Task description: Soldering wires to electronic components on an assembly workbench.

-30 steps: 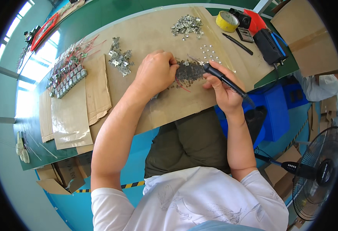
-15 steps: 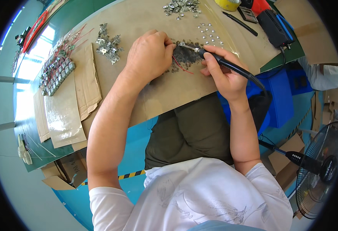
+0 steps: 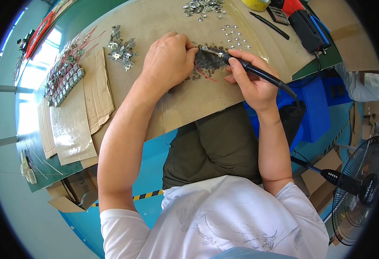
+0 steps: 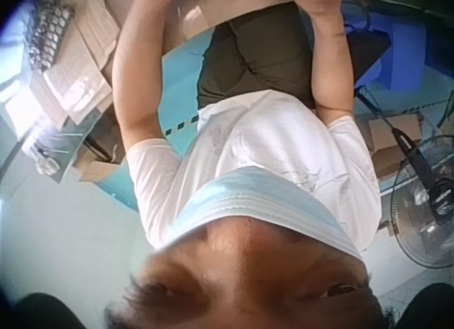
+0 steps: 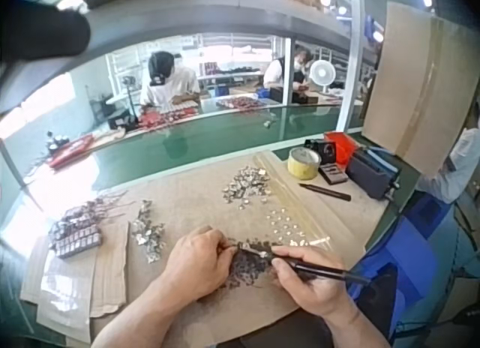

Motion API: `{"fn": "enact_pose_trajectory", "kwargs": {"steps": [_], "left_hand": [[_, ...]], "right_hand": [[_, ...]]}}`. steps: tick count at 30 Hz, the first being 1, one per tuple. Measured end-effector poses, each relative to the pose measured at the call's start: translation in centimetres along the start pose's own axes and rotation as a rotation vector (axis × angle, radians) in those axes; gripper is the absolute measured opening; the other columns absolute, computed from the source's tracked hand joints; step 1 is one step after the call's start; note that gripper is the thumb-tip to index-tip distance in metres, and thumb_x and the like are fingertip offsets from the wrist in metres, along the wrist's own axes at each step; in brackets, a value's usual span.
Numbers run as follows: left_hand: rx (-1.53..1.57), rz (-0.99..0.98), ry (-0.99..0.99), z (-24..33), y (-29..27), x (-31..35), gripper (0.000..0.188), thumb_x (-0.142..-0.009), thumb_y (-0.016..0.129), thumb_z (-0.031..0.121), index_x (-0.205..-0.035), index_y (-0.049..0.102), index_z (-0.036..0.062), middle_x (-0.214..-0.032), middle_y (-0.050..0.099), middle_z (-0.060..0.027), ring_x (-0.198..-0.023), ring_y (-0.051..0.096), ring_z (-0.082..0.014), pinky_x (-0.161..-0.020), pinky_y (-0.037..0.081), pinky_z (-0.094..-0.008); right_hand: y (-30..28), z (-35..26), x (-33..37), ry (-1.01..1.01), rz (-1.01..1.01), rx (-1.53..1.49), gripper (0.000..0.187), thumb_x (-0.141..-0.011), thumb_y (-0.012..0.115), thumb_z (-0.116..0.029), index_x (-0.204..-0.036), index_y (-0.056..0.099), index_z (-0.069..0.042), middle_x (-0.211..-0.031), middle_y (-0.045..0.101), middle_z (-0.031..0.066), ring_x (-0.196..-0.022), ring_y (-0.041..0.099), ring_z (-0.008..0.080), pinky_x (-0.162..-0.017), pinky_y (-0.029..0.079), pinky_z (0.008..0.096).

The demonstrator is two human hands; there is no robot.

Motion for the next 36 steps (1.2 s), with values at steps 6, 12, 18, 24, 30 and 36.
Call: {"fn": "enact_pose_trajectory", "kwargs": {"steps": [6,12,18,24,30,36], "left_hand": [[-0.011,-0.002,0.002,0.0,0.1,-0.1,0.019,-0.089,0.073,0.019,-0.09,0.073,-0.0007,-0.092,0.071,-0.019,-0.088,0.068,-0.0396,-0.081,0.054,-0.0465],[-0.025,-0.026,-0.02,0.3,0.0,-0.2,0.02,-0.089,0.073,0.019,-0.09,0.073,-0.0005,-0.094,0.07,-0.0189,-0.09,0.068,-0.0398,-0.083,0.054,-0.0474],[-0.037,-0.026,-0.025,0.3,-0.1,-0.2,0.02,-0.089,0.073,0.019,-0.091,0.074,0.0,-0.094,0.07,-0.0188,-0.091,0.068,-0.0399,-0.084,0.054,-0.0476],[-0.025,-0.052,-0.045,0.4,0.1,-0.1,0.018,-0.089,0.073,0.019,-0.091,0.074,0.0011,-0.096,0.07,-0.018,-0.093,0.068,-0.0392,-0.086,0.054,-0.0471],[-0.06,-0.066,-0.047,0.7,-0.4,0.0,0.017,-0.09,0.07,0.019,-0.092,0.075,0.0021,-0.098,0.07,-0.0198,-0.094,0.069,-0.0399,-0.087,0.056,-0.0478],[-0.031,-0.081,-0.088,0.5,-0.3,-0.6,0.017,-0.089,0.072,0.019,-0.091,0.074,0.002,-0.098,0.07,-0.0175,-0.097,0.067,-0.0388,-0.088,0.053,-0.0467]], "right_hand": [[0.0,0.0,0.0,0.001,-0.002,-0.007,0.019,-0.095,0.075,-0.008,-0.112,0.075,0.001,-0.081,0.075,0.0056,-0.067,0.071,0.0085,-0.059,0.055,0.0207],[-0.1,-0.1,0.0,-0.011,-0.003,0.002,0.02,-0.094,0.076,-0.007,-0.112,0.075,0.001,-0.081,0.075,0.0054,-0.066,0.071,0.008,-0.059,0.055,0.0203],[-0.1,-0.2,-0.1,-0.002,-0.008,0.01,0.019,-0.094,0.076,-0.006,-0.111,0.075,0.001,-0.082,0.075,0.0057,-0.066,0.071,0.0082,-0.06,0.055,0.0204],[-0.6,0.3,0.0,0.038,0.047,-0.214,0.028,-0.099,0.07,-0.007,-0.127,0.069,0.0,-0.088,0.076,0.0081,-0.07,0.069,0.0077,-0.06,0.056,0.0219],[-1.3,0.1,-3.3,-0.238,0.05,0.287,0.023,-0.099,0.068,-0.004,-0.122,0.072,-0.007,-0.095,0.076,0.0099,-0.065,0.067,0.0123,-0.06,0.053,0.0245],[-0.7,0.0,-5.2,-0.545,-0.021,0.585,0.033,-0.085,0.073,0.007,-0.114,0.073,-0.008,-0.093,0.075,0.0096,-0.079,0.068,0.0278,-0.073,0.053,0.0356]]}}
Point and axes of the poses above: each hand's wrist, its own x-axis away from the middle knuckle, its own y-axis out of the palm, z = x × y, the point moved 3 cm from there along -x, towards the middle knuckle
